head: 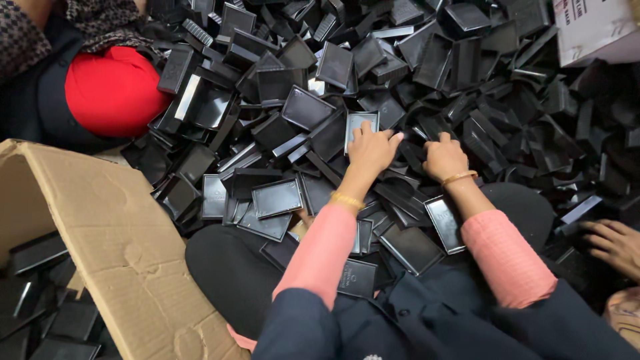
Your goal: The person sits cross-legged on the floor and repeatedly picks up two black plastic components from a large pile. They align and press the parts together to form a single unit, then place the assembled unit back into the pile. The process is repeated continuously with no visible final destination for the assembled units.
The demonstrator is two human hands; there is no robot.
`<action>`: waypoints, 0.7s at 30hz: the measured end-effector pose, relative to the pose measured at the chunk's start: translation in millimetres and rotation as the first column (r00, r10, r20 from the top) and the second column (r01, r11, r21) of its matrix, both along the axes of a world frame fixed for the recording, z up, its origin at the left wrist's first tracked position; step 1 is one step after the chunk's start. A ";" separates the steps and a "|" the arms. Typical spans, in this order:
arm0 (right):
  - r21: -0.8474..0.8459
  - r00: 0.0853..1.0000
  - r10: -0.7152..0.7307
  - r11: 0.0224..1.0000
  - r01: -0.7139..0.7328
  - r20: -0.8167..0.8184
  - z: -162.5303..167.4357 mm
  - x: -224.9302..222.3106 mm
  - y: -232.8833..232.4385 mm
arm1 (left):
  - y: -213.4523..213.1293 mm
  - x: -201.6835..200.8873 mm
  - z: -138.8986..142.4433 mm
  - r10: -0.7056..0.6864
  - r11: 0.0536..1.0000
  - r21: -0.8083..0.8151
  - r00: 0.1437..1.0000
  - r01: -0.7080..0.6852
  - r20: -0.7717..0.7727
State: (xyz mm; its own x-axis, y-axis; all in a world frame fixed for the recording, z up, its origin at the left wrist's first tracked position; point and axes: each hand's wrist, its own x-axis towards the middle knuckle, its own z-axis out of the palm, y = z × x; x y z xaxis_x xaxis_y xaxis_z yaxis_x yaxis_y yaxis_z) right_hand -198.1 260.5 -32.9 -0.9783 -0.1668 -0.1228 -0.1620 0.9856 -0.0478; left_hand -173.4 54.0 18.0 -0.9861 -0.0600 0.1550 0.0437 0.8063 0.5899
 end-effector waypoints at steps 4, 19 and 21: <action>-0.158 0.993 0.077 0.983 -0.090 -0.088 18.0 20.1 8.8 | -11.8 10.6 -6.4 0.045 0.996 0.075 0.997 -0.041 -0.058; -0.953 0.938 0.191 -0.043 0.301 0.288 161.7 137.5 -42.2 | -76.5 147.2 35.1 -0.200 -0.464 0.866 0.974 -0.188 0.104; -0.977 0.957 0.200 0.000 0.213 0.209 147.0 152.9 -67.2 | -58.9 150.0 25.5 -0.258 -0.540 0.811 0.961 -0.225 0.095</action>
State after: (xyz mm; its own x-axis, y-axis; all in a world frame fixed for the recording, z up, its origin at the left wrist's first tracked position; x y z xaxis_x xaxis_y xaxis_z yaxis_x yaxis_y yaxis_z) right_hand -45.2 193.4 114.2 -0.9480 -0.3161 -0.0361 0.0643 -0.0791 -0.9948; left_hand -23.4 -4.8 43.6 -0.9590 0.1631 -0.2317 -0.2330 -0.9193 0.3172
